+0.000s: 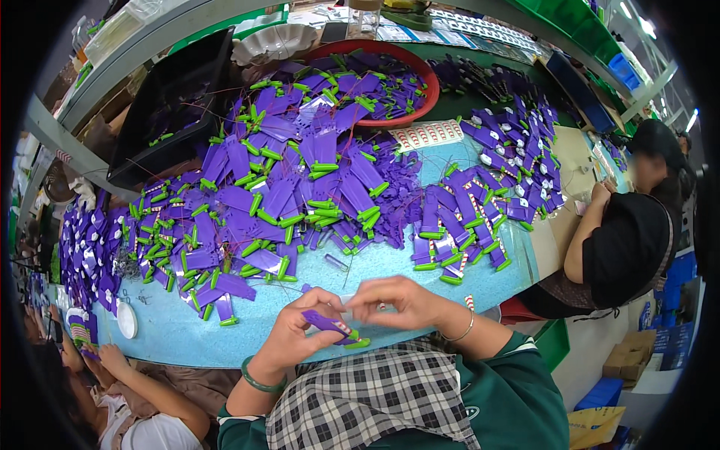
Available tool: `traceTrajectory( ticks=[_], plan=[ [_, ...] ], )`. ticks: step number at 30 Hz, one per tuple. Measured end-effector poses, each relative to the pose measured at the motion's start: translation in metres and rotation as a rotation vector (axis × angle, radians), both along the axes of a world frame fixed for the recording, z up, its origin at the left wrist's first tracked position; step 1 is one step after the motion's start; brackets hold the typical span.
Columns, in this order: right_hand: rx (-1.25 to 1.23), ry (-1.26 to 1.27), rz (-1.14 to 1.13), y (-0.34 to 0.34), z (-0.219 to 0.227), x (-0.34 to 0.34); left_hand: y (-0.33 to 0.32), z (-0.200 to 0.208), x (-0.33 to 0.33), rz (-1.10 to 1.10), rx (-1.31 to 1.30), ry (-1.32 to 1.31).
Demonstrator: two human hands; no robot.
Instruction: The person sits at a table in a workshop and assembles small purple and green plastic components. They pick up a purple piece, insert a green piece, and then thread a red string through the assembly. The person repeats this process continuously, placing the finished items on the table.
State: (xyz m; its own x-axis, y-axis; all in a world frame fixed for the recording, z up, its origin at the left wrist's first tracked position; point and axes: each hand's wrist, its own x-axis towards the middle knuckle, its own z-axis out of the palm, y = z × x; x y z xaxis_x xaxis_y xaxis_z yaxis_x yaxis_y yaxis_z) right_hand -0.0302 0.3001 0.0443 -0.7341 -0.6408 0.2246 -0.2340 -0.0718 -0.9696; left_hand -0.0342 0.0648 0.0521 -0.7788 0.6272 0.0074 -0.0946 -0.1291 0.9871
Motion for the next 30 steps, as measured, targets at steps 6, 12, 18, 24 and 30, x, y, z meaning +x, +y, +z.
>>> traceTrajectory(
  ticks=[6, 12, 18, 24, 30],
  plan=[
    [0.335, 0.469, -0.141, 0.002, 0.012, -0.016, 0.002, 0.008, -0.006, 0.015, -0.18, 0.216],
    [0.961, 0.632, -0.848, 0.046, -0.005, -0.059, -0.004, 0.014, -0.002, 0.306, -0.053, -0.125],
    [0.938, 0.583, -0.858, 0.049, -0.015, -0.068, 0.001, 0.0, -0.003, 0.601, 0.189, -0.042],
    [0.496, 0.152, -0.707, 0.038, 0.022, -0.041, 0.004, -0.019, -0.001, 0.586, 0.046, -0.029],
    [0.22, 0.18, -0.408, -0.004, 0.029, -0.014, 0.028, -0.019, 0.006, 0.258, -0.299, 0.032]
  ],
)
